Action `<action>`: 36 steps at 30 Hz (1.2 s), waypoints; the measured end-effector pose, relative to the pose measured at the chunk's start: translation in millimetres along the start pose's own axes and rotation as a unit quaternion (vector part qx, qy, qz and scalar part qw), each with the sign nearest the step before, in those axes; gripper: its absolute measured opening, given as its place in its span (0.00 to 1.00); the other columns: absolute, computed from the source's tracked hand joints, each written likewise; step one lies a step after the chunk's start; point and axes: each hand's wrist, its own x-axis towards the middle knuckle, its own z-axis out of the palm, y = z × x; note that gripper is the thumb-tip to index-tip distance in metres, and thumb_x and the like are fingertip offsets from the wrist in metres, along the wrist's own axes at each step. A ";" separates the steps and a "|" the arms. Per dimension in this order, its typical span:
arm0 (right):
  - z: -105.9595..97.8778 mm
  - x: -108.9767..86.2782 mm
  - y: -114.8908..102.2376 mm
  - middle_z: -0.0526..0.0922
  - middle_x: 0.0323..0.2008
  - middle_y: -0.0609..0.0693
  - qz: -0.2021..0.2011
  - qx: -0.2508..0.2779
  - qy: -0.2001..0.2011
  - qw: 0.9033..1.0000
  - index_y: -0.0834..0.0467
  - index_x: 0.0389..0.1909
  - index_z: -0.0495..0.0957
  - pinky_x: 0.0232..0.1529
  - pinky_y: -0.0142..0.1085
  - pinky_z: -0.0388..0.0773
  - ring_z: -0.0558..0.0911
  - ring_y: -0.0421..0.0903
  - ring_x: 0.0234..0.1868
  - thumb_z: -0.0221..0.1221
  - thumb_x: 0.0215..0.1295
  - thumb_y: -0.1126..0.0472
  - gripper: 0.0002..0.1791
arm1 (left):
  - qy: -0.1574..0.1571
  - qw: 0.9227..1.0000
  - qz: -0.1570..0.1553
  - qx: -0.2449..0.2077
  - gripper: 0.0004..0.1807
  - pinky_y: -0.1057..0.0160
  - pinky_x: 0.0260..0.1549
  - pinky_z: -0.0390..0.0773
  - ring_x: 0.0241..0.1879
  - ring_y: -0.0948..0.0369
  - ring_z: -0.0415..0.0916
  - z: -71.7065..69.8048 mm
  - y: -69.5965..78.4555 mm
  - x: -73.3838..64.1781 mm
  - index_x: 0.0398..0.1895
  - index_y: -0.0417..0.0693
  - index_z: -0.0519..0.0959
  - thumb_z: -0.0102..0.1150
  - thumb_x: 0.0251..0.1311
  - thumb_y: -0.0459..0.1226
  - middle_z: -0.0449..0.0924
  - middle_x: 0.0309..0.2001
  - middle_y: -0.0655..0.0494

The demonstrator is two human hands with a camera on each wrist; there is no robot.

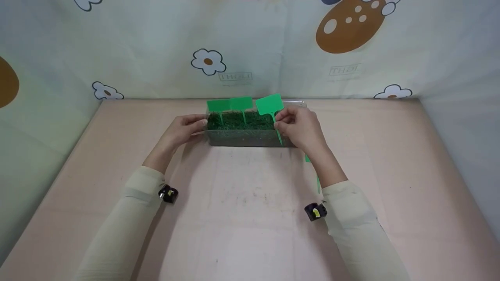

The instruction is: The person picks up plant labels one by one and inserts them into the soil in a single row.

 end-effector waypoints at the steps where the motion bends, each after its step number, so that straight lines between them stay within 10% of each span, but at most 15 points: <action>1: 0.1 0.6 -0.4 0.81 0.29 0.40 -0.001 0.000 0.003 1.000 0.68 0.47 0.79 0.35 0.26 0.82 0.80 0.34 0.29 0.61 0.69 0.63 0.12 | 0.000 1.000 0.000 0.001 0.23 0.57 0.64 0.76 0.63 0.55 0.76 -0.1 0.2 0.0 0.67 0.44 0.74 0.55 0.73 0.41 0.76 0.65 0.47; 36: 12.8 28.9 -0.1 0.83 0.35 0.39 -0.026 0.030 0.098 0.994 0.63 0.45 0.80 0.33 0.25 0.78 0.82 0.31 0.34 0.62 0.69 0.57 0.12 | 0.002 1.000 -0.009 -0.020 0.23 0.58 0.64 0.76 0.63 0.56 0.76 1.3 -0.5 0.5 0.67 0.43 0.73 0.55 0.73 0.41 0.77 0.64 0.47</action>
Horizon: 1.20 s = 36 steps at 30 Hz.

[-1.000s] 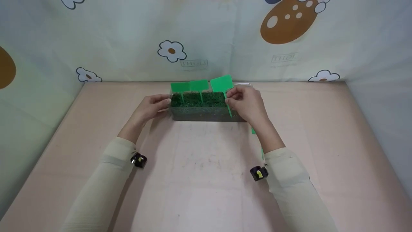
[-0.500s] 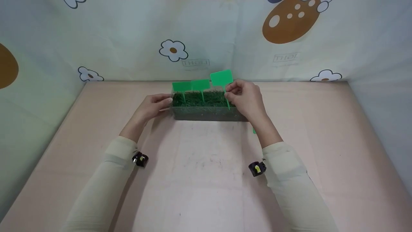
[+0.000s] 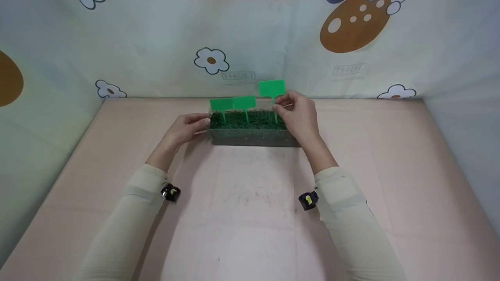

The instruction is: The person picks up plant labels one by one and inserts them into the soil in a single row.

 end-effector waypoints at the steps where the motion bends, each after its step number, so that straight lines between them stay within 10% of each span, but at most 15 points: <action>1: 0.8 1.0 0.6 0.83 0.35 0.40 -0.001 0.000 0.002 1.000 0.63 0.44 0.80 0.33 0.25 0.77 0.82 0.30 0.33 0.62 0.69 0.57 0.12 | -0.001 1.000 0.001 0.000 0.23 0.58 0.65 0.75 0.63 0.56 0.76 -0.2 -0.2 0.3 0.67 0.43 0.73 0.55 0.73 0.41 0.77 0.64 0.47; 19: 11.4 13.0 11.1 0.83 0.41 0.51 -0.016 -0.058 -0.016 0.998 0.60 0.52 0.80 0.39 0.22 0.76 0.79 0.25 0.36 0.60 0.70 0.59 0.14 | 0.001 1.000 -0.003 -0.012 0.22 0.58 0.63 0.76 0.62 0.56 0.77 -0.6 -0.2 -0.5 0.66 0.43 0.74 0.56 0.72 0.41 0.78 0.63 0.48; 27: 14.5 16.5 16.5 0.85 0.47 0.62 -0.004 -0.094 -0.042 0.995 0.62 0.54 0.80 0.42 0.30 0.78 0.85 0.56 0.50 0.60 0.70 0.60 0.15 | 0.002 1.000 -0.007 -0.012 0.22 0.58 0.63 0.77 0.62 0.57 0.78 -0.2 -0.6 0.1 0.66 0.44 0.75 0.56 0.72 0.41 0.78 0.63 0.48; 36: 16.5 20.1 20.4 0.85 0.45 0.65 0.003 -0.120 -0.049 0.992 0.64 0.52 0.80 0.48 0.46 0.80 0.84 0.58 0.48 0.61 0.70 0.60 0.15 | 0.002 1.000 0.001 -0.001 0.22 0.58 0.65 0.76 0.63 0.57 0.77 -0.4 0.0 0.6 0.65 0.43 0.75 0.56 0.72 0.40 0.78 0.63 0.48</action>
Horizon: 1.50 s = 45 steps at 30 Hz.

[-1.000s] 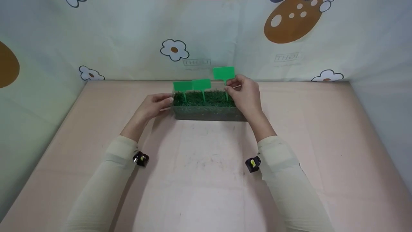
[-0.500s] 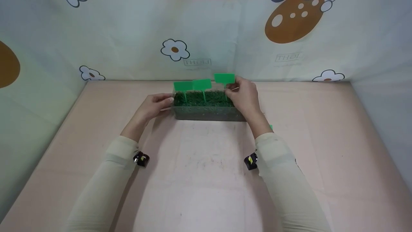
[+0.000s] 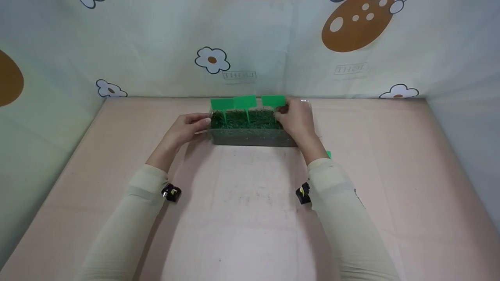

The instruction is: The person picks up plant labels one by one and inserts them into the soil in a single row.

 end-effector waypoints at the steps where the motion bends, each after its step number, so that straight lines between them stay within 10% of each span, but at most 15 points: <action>1: 0.1 0.4 0.0 0.85 0.45 0.65 0.001 -0.003 0.000 1.000 0.64 0.52 0.80 0.47 0.47 0.80 0.84 0.58 0.48 0.61 0.70 0.60 0.15 | 0.000 1.000 0.000 0.001 0.22 0.58 0.65 0.75 0.63 0.57 0.77 -0.1 0.0 0.2 0.65 0.43 0.75 0.56 0.72 0.40 0.78 0.64 0.48; 17: 7.2 7.7 -1.4 0.85 0.48 0.66 0.033 -0.036 -0.016 0.999 0.65 0.52 0.81 0.53 0.53 0.80 0.83 0.60 0.50 0.59 0.70 0.62 0.15 | -0.001 1.000 0.011 0.002 0.22 0.58 0.64 0.76 0.63 0.56 0.77 -0.9 -1.2 -0.9 0.66 0.42 0.74 0.56 0.72 0.39 0.78 0.63 0.46; 45: 10.7 10.2 -1.9 0.87 0.39 0.62 0.055 -0.069 -0.004 0.996 0.64 0.46 0.83 0.32 0.32 0.72 0.80 0.49 0.33 0.56 0.69 0.62 0.12 | 0.000 1.000 0.000 -0.001 0.23 0.58 0.64 0.76 0.63 0.57 0.76 0.1 0.3 -2.8 0.66 0.44 0.74 0.56 0.72 0.42 0.78 0.63 0.48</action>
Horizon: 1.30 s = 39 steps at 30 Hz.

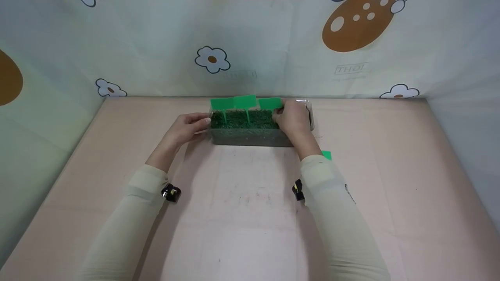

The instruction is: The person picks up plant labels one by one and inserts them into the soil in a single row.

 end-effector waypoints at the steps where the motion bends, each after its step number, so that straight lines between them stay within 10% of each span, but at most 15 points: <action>1: 0.0 0.0 -0.1 0.87 0.39 0.62 0.000 0.001 0.001 1.000 0.64 0.46 0.83 0.32 0.33 0.72 0.80 0.49 0.34 0.56 0.69 0.62 0.12 | 0.000 1.000 0.001 0.000 0.23 0.58 0.64 0.76 0.63 0.57 0.76 0.1 0.2 0.0 0.66 0.44 0.74 0.56 0.72 0.42 0.78 0.63 0.48; 23: -8.6 -1.6 3.4 0.86 0.48 0.64 -0.002 0.062 -0.021 0.998 0.64 0.50 0.81 0.45 0.41 0.80 0.84 0.57 0.48 0.59 0.69 0.60 0.14 | 0.003 1.000 0.003 0.014 0.22 0.58 0.65 0.75 0.64 0.57 0.75 0.9 1.2 2.5 0.65 0.44 0.75 0.56 0.72 0.41 0.77 0.64 0.48; 30: -15.1 -4.7 3.7 0.86 0.46 0.66 -0.003 0.051 -0.001 0.999 0.64 0.38 0.79 0.33 0.31 0.74 0.84 0.57 0.45 0.60 0.68 0.61 0.08 | 0.001 1.000 -0.009 0.000 0.21 0.59 0.64 0.76 0.63 0.58 0.76 1.3 1.0 3.0 0.65 0.46 0.76 0.56 0.72 0.42 0.78 0.63 0.50; 39: -22.5 -7.4 8.0 0.84 0.47 0.65 0.005 0.064 0.003 0.998 0.65 0.46 0.79 0.35 0.29 0.75 0.83 0.56 0.48 0.60 0.68 0.62 0.12 | 0.000 1.000 -0.002 0.009 0.22 0.58 0.65 0.75 0.63 0.57 0.76 1.3 0.0 3.0 0.66 0.45 0.75 0.56 0.72 0.42 0.77 0.64 0.50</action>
